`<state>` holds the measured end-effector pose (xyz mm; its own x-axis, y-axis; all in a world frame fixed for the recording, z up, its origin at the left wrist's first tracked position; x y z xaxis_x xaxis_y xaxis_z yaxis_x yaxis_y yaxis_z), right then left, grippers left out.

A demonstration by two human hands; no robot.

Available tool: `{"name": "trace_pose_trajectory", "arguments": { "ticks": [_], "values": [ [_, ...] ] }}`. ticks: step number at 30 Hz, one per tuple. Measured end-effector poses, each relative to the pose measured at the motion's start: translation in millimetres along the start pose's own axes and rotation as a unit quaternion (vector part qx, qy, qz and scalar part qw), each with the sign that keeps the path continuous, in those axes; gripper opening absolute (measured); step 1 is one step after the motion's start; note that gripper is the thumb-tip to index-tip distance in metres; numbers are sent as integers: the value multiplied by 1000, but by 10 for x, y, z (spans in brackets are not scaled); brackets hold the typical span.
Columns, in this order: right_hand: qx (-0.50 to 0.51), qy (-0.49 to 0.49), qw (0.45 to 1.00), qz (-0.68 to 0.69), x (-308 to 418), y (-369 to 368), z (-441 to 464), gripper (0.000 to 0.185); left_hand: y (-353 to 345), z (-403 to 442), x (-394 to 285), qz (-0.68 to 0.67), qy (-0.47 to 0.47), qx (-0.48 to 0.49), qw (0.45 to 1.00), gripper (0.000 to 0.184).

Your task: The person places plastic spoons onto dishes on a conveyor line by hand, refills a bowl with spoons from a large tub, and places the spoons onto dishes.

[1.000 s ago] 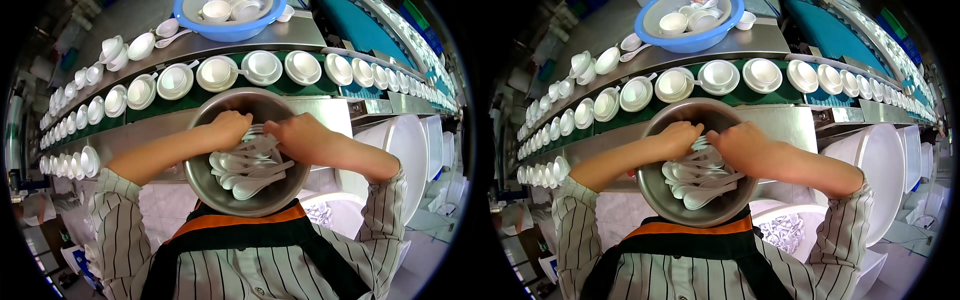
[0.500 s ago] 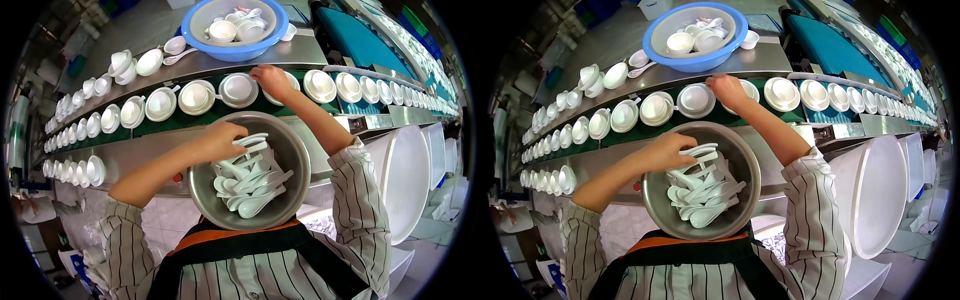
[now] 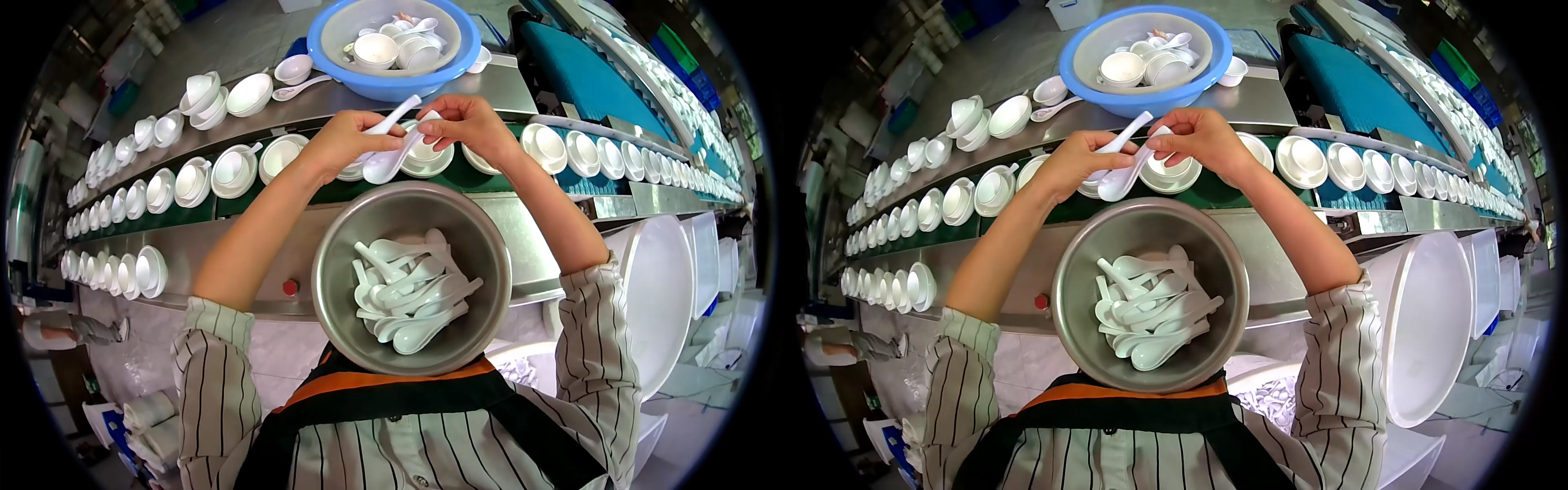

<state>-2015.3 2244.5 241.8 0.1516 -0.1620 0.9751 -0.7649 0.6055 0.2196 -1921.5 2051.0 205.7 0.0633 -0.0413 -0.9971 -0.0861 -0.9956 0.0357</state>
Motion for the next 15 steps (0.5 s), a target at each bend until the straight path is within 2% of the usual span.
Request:
{"name": "trace_pose_trajectory", "arguments": {
  "ticks": [2, 6, 7, 9, 12, 15],
  "values": [
    [-31, 12, 999, 18, -30, -19, 29, 24, 76, -13, 99, -21, 10, -14, 1000, 23],
    [-90, 15, 995, -32, -71, -98, 198, 21, 113, -15, 213, -48, -19, -100, 994, 33],
    [-109, 25, 993, -33, -65, -93, 233, 21, 175, 1, 225, -19, -13, -123, 992, 31],
    [-145, 50, 987, -40, -33, -59, 288, 20, 321, 50, 210, -51, 27, -149, 987, 29],
    [-164, 92, 978, -91, 10, 7, 279, 18, 524, 219, 360, -63, 12, -149, 987, 25],
    [-194, 91, 957, -193, 19, 197, 207, 18, 625, 373, 515, 85, -59, -205, 973, 18]
  ]
}}
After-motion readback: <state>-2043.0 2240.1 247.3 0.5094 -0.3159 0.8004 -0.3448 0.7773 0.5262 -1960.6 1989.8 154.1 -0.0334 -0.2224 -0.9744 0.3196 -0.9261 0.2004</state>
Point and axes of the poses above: each hand's wrist, its own z-axis towards the middle knuckle, its own y-axis out of the back of the hand, x = y × z, the point moved 1 cm from there along z, towards the middle knuckle, and after that the axes turned 1 degree about -x, right-handed, at the moved point
